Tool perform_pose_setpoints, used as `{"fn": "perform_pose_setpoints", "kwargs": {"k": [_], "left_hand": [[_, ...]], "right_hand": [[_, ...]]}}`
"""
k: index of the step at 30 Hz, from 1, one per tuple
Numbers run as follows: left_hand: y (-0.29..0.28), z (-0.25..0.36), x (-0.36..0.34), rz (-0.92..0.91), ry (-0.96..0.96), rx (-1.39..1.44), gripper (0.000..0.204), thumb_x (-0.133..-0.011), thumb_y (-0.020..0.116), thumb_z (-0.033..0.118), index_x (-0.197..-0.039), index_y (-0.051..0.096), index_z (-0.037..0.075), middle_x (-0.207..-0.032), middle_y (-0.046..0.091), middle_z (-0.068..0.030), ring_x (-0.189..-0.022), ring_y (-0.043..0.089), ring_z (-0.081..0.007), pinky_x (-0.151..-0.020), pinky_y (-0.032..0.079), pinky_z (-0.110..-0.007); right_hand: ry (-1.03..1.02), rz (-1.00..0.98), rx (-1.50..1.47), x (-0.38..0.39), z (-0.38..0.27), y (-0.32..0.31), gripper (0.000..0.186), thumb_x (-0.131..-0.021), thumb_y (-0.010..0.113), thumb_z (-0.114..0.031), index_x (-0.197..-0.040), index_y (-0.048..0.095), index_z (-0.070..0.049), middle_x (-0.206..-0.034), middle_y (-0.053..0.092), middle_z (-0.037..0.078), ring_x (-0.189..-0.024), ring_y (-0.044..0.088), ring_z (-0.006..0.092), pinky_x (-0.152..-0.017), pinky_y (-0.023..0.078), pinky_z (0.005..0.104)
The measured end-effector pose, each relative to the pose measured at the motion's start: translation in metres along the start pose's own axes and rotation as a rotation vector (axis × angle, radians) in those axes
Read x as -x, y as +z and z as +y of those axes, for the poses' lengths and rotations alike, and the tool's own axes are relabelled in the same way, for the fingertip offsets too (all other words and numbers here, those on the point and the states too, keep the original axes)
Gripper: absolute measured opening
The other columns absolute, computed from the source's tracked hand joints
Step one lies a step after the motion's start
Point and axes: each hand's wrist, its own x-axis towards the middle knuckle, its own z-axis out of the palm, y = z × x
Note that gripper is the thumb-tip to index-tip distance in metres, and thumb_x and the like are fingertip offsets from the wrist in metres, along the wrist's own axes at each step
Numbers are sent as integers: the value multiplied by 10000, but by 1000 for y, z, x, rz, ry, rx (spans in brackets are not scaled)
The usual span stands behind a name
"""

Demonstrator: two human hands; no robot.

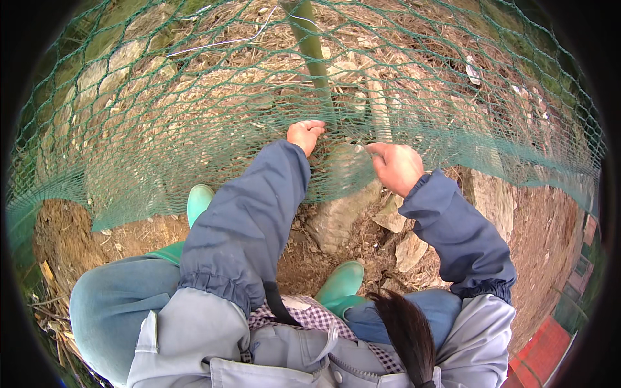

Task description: The person repairs a green mesh fence by tying it to a vertical bamboo pole using thin wire. They repeatedly wrap and twist the wire around the pole and mesh to secure the fence in place.

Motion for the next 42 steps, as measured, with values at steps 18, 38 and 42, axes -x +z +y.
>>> {"fn": "perform_pose_setpoints", "kwargs": {"k": [18, 38, 42], "left_hand": [[3, 11, 9, 12, -24, 53, 256, -844, 580, 74, -1082, 620, -12, -1000, 661, -80, -937, 576, -137, -879, 419, -270], [4, 7, 20, 82, 223, -192, 268, -893, 505, 118, -1111, 589, -13, -994, 665, -103, -932, 605, -154, -850, 447, -278], [8, 3, 17, 157, 184, -137, 263, -891, 513, 138, -1081, 601, -22, -936, 676, -90, -887, 620, -175, -827, 462, -296]], "right_hand": [[-79, -50, 229, -68, -2, 55, 337, -808, 488, -126, -1130, 554, -56, -736, 632, 200, -674, 618, 365, -631, 487, 467], [204, -635, -352, -145, 53, 92, 312, -866, 392, -115, -1154, 485, -43, -740, 632, 76, -512, 583, 182, -411, 443, 322], [355, -592, -442, -142, 39, 87, 215, -875, 396, -127, -1028, 499, -17, -750, 633, 64, -530, 595, 176, -420, 462, 315]]}}
